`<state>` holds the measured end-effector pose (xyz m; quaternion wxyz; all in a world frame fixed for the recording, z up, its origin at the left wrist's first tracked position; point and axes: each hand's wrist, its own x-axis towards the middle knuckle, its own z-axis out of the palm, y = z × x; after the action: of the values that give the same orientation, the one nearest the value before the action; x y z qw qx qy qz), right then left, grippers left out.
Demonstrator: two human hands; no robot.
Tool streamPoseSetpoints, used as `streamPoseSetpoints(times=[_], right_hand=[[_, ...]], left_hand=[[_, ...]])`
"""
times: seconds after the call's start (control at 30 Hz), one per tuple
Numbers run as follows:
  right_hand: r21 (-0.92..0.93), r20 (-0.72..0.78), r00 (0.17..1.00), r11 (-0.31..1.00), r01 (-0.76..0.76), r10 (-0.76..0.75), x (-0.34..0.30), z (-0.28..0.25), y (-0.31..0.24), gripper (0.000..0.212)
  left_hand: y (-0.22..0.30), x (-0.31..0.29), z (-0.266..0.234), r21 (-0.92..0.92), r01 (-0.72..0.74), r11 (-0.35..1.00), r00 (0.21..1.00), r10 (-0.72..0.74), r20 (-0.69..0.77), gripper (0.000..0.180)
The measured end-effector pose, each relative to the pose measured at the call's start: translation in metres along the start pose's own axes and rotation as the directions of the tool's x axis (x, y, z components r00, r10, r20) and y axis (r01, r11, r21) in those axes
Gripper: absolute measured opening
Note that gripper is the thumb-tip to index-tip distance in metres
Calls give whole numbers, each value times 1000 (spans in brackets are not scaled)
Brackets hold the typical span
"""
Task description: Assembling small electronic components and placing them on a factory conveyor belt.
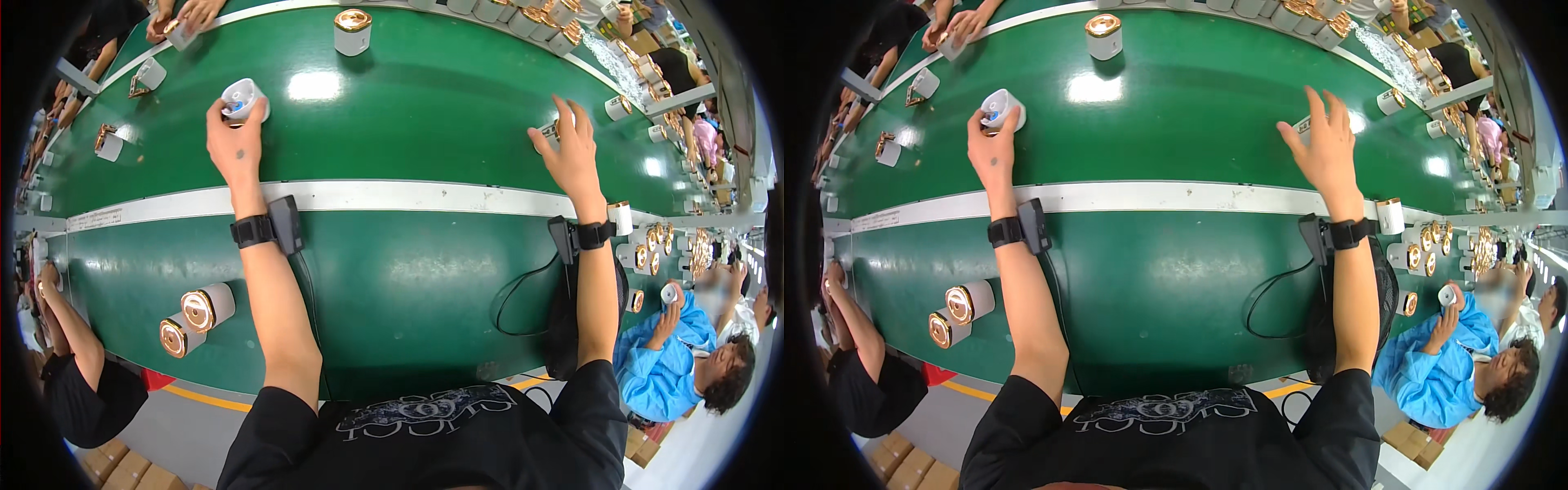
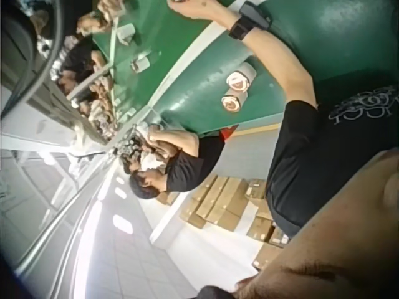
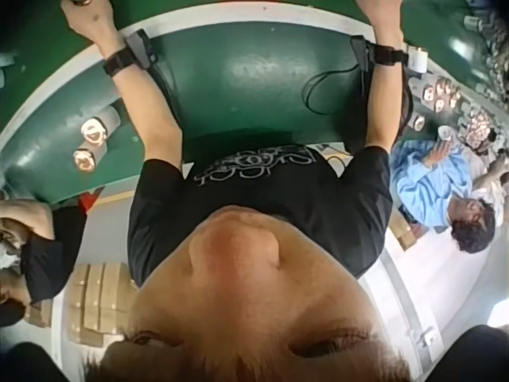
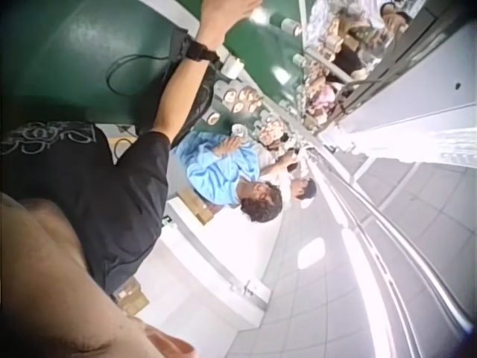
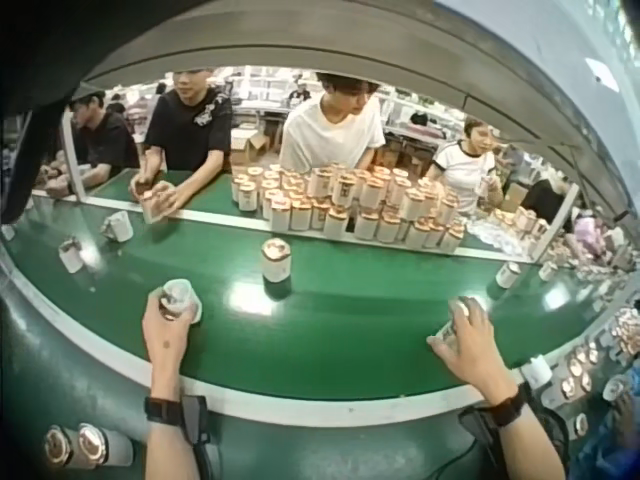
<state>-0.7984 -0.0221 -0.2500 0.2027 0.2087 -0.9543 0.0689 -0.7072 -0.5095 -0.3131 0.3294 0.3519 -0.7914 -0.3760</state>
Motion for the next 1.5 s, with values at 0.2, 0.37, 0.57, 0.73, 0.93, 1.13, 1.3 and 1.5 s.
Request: streamPoseSetpoints(times=[0.2,0.37,0.57,0.73,0.93,1.13,1.3,1.5], right_hand=[[471,161,967,876,101,-198,-11,-30,-118,59],[549,270,939,835,32,-214,-25,18,-168,60],[502,108,984,862,70,-143,-6,25,-187,65],[278,-69,964,923,267,-258,-8,23,-189,66],[457,30,967,864,213,-254,5,22,-175,57],[738,428,903,591,-326,-37,26,-8,-185,45],[728,526,842,575,-374,-118,26,-22,-179,45],[620,504,853,746,-245,-139,37,-52,-160,43]], left_hand=[[69,-74,37,-159,67,985,917,2,399,76],[83,-120,58,-63,-179,982,929,190,317,87],[111,-113,14,-338,260,905,668,85,740,83],[131,-108,-13,-345,576,741,514,-1,858,67],[92,-95,2,-340,287,895,560,131,818,62],[73,-119,32,-278,-347,895,656,444,610,66],[83,-135,60,-438,-168,883,689,423,588,70],[93,-120,36,-446,8,895,451,395,801,67]])
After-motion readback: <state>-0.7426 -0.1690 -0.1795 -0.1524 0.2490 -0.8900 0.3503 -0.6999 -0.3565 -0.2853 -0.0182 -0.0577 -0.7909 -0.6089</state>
